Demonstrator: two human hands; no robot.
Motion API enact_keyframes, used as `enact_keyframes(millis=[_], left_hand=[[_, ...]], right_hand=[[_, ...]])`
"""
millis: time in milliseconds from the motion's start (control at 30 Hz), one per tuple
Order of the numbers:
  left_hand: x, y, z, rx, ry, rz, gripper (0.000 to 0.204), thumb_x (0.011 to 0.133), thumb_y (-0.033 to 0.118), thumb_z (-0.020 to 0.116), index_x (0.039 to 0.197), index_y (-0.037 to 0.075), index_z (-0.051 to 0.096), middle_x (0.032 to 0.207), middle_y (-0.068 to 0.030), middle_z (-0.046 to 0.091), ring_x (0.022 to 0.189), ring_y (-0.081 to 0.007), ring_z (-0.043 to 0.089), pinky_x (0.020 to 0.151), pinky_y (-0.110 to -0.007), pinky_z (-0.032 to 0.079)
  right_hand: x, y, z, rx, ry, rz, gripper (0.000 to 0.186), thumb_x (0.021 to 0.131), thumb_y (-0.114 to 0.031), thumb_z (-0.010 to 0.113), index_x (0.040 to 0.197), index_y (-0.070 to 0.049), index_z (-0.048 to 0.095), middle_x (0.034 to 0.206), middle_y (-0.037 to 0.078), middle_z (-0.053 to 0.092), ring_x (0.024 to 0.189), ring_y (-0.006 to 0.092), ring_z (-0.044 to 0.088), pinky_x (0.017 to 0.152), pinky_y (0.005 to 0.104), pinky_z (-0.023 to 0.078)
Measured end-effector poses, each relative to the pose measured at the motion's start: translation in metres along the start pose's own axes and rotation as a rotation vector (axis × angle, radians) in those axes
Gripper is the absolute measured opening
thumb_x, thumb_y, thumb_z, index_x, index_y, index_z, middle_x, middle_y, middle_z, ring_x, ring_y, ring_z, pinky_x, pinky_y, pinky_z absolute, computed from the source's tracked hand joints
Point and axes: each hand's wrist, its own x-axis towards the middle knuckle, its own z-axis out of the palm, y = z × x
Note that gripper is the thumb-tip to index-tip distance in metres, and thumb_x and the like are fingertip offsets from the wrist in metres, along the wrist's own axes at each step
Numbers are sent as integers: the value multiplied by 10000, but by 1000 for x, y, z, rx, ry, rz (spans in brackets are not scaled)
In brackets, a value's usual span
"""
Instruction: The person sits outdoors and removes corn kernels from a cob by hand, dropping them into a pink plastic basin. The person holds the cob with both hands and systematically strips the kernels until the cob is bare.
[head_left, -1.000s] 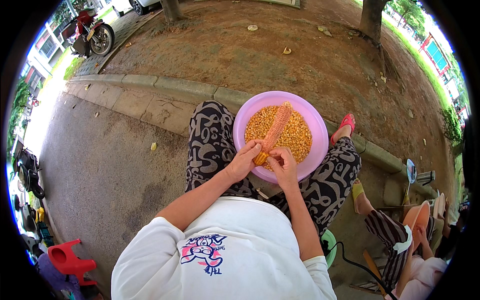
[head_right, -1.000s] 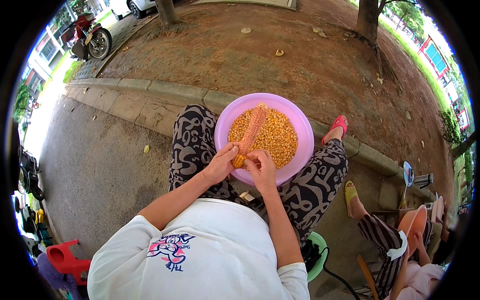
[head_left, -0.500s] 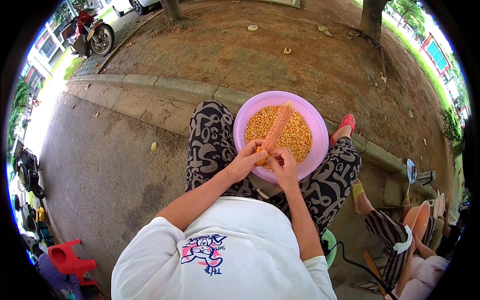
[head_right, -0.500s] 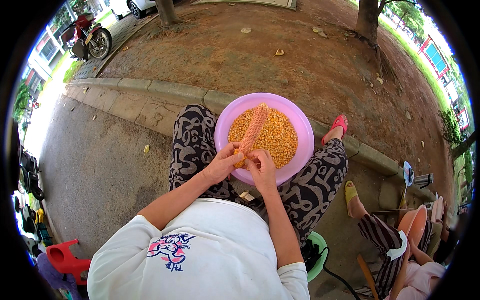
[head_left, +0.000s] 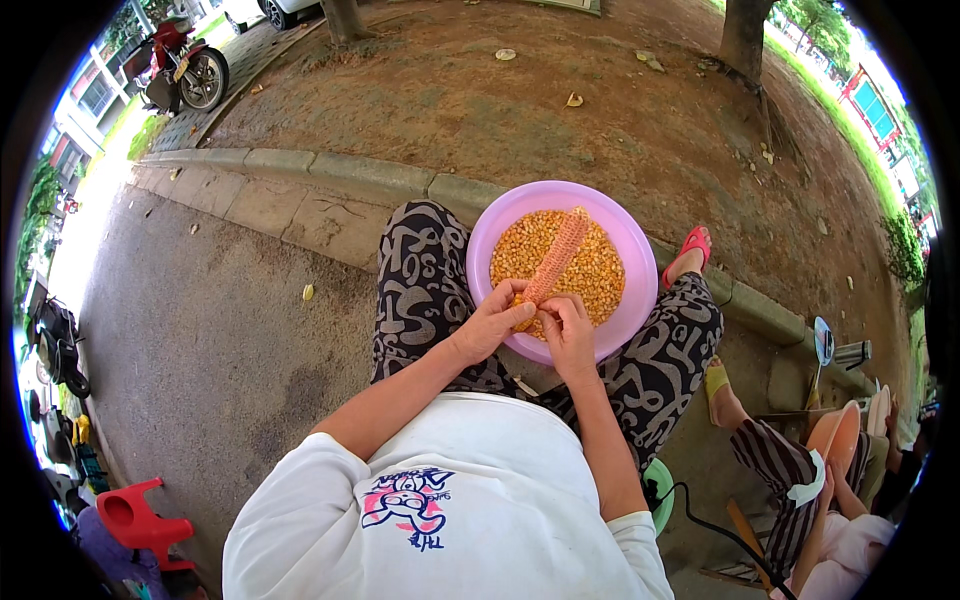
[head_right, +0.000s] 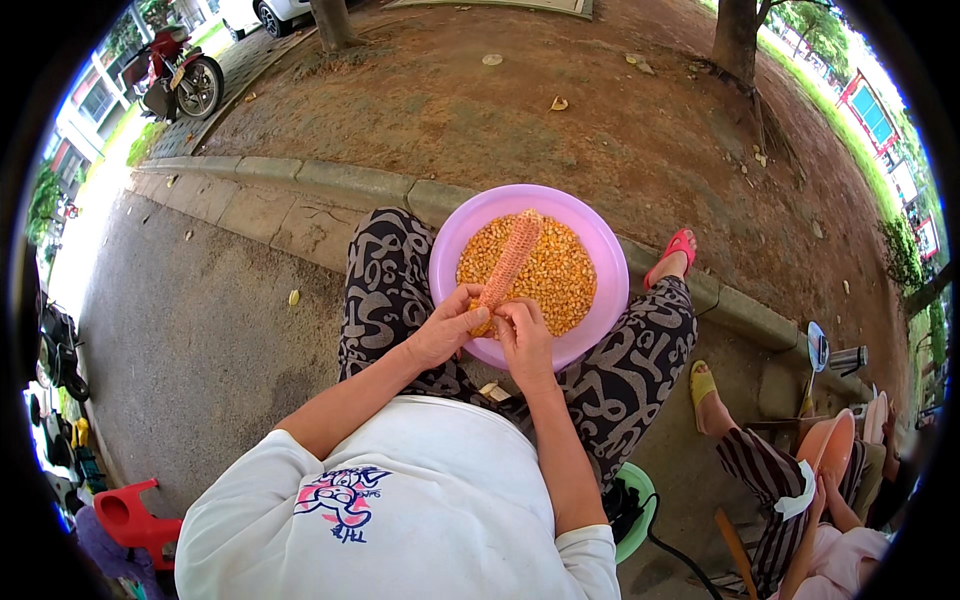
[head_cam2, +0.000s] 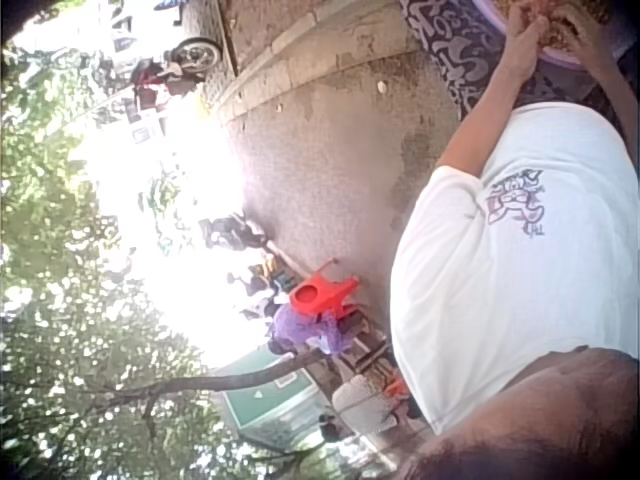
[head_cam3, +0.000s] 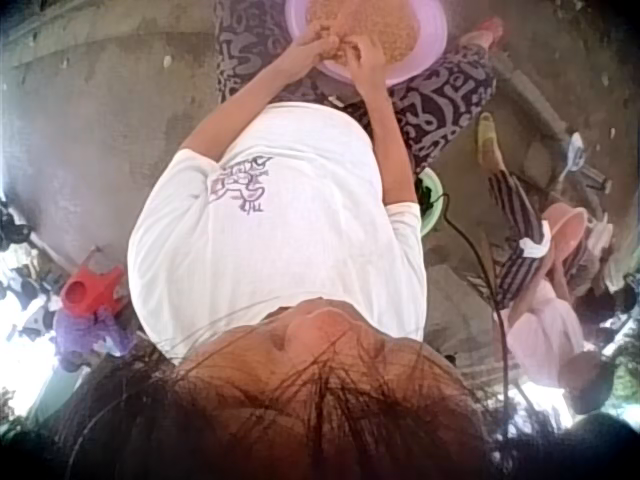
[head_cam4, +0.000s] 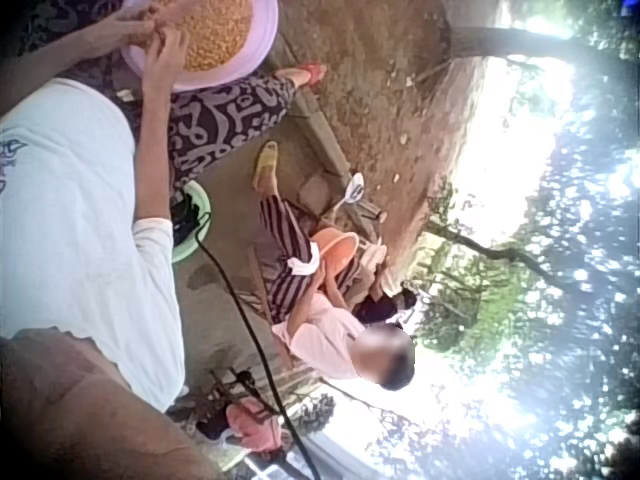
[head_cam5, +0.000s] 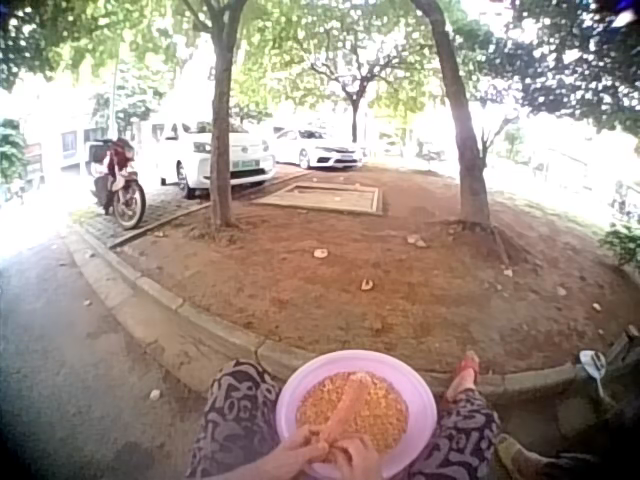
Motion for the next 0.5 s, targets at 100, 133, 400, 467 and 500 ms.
enact_keyframes(millis=[100, 133, 400, 467, 500], left_hand=[[-1, 5, 4, 82, 11, -3, 348, 932, 187, 523, 1224, 57, 385, 1077, -47, 517, 951, -96, 518, 758, -221, 450], [-3, 8, 7, 117, 12, -2, 353, 932, 192, 526, 1225, 56, 384, 1067, -45, 519, 940, -88, 519, 732, -204, 451], [-2, 8, 7, 142, -4, 10, 358, 919, 160, 543, 1221, 48, 384, 1061, -39, 511, 949, -99, 524, 781, -224, 460], [-1, 5, 5, 132, -16, 21, 359, 916, 145, 546, 1219, 45, 384, 1074, -44, 506, 968, -110, 526, 829, -249, 461], [-1, 4, 3, 150, -22, 21, 359, 914, 139, 548, 1219, 43, 383, 1082, -46, 503, 979, -116, 526, 853, -262, 459]], right_hand=[[0, -1, 0, -35, 13, -2, 63, 842, -27, 578, 888, -18, 537, 885, 121, 540, 673, 210, 590, 550, 303, 485], [0, -2, -1, -34, 11, 3, 61, 844, -30, 576, 888, -19, 536, 885, 123, 540, 674, 213, 591, 551, 306, 486], [-1, -1, 0, -56, 7, 0, 86, 851, -45, 560, 904, -13, 500, 894, 139, 536, 667, 249, 583, 557, 319, 481], [-3, 5, 2, -80, 22, -21, 87, 853, -47, 553, 903, -9, 493, 895, 145, 534, 687, 263, 579, 578, 328, 478], [-3, 7, 2, -92, 30, -31, 88, 853, -48, 550, 903, -7, 490, 895, 148, 533, 697, 270, 577, 589, 332, 476]])
